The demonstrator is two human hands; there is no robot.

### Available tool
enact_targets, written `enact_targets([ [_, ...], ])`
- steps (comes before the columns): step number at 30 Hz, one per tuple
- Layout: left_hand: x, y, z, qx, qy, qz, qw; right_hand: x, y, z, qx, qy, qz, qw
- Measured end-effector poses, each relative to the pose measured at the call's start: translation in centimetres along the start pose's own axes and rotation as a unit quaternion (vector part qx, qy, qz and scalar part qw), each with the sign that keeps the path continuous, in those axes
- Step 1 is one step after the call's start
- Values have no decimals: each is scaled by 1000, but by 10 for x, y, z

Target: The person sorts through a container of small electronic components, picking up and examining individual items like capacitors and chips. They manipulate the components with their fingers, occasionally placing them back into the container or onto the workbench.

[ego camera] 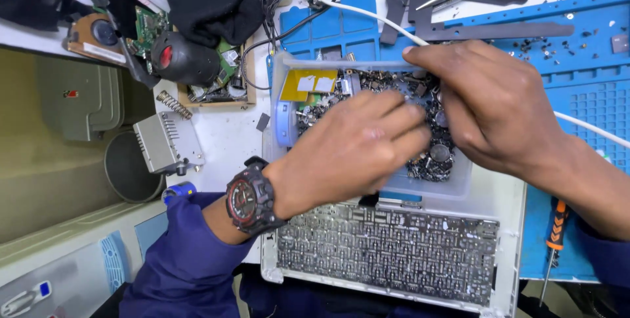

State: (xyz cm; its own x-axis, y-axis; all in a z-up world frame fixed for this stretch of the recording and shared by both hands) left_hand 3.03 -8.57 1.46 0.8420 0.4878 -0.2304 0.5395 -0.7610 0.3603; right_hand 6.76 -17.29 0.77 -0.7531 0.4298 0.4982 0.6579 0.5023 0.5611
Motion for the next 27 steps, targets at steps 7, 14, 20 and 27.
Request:
enact_targets([
  [7,2,-13,0,6,-87,20,996,-5,7,5,18,16,29,999],
  [14,6,-16,-17,-18,2,22,1000,-4,11,8,26,23,27,999],
  [20,-8,-23,14,35,-120,8,992,-6,12,9,32,33,31,998],
  [27,0,-17,0,-21,-85,-3,996,-5,14,8,27,30,25,999],
])
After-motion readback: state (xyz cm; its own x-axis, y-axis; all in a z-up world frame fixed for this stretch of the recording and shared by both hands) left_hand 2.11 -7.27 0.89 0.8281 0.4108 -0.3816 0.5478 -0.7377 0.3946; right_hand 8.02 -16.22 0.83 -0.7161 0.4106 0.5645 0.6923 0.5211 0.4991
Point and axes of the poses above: each hand's wrist, its own y-axis towards the middle knuckle, its own z-axis out of the palm, x = y × z, the point moved 9 cm from there along y, towards the middle knuckle, and after that the axes turned 8 degrees about -x, right-handed, at the moved point
